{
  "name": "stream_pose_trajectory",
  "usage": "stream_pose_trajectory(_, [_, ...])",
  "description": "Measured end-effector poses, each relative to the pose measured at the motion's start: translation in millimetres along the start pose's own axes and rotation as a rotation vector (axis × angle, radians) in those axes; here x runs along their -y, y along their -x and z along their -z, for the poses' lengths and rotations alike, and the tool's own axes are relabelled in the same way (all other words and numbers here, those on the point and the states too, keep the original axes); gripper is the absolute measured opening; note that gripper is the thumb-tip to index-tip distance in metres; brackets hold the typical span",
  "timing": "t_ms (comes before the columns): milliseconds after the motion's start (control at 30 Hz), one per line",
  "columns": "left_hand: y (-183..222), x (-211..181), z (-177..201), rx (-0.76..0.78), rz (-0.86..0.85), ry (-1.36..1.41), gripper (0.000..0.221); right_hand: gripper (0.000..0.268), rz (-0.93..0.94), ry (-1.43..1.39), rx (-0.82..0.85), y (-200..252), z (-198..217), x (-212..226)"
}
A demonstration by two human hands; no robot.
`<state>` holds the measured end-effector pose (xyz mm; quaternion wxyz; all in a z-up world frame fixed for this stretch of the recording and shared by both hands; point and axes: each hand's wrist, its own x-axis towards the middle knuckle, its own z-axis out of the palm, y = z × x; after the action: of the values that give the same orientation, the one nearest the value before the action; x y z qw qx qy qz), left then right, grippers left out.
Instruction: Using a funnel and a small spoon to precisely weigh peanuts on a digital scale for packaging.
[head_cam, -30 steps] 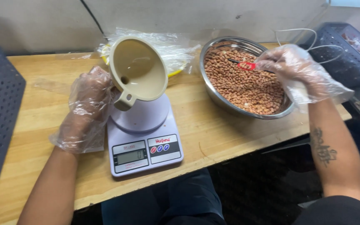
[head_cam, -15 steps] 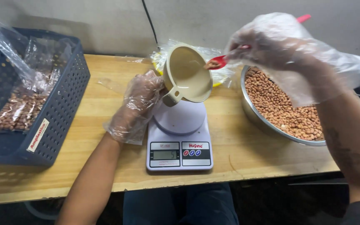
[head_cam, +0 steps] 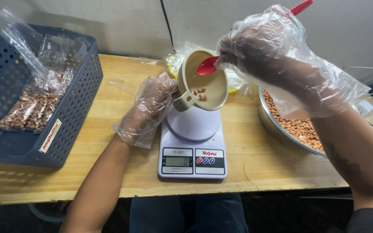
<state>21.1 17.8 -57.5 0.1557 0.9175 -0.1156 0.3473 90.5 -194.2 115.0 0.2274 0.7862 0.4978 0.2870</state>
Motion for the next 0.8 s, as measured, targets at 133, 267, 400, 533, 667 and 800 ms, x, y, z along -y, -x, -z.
stream_pose_trajectory(133, [1, -11, 5, 0.024, 0.042, 0.098, 0.024, 0.027, 0.053, 0.110, -0.143, 3, 3, 8])
stream_pose_trajectory(267, [-2, -6, 11, 0.157, 0.085, -0.015, 0.019, 0.028, -0.072, 0.202, -0.369, 12, 18, 11])
stream_pose_trajectory(400, [0, -5, 6, 0.005, 0.140, 0.035, 0.012, 0.027, -0.119, -0.005, -0.544, 18, -3, 0])
stream_pose_trajectory(533, [2, -49, 60, -0.113, 0.530, 1.508, 0.026, 0.007, -0.325, -0.406, -0.694, 25, -22, 8])
stream_pose_trajectory(667, [-27, 5, 45, 0.102, 0.093, 0.862, 0.029, 0.013, -0.475, -0.635, -0.733, 26, -41, 5])
stream_pose_trajectory(800, [-42, 3, 73, -0.014, -0.208, 0.596, 0.032, 0.017, -0.461, -0.732, -0.780, 23, -40, -2])
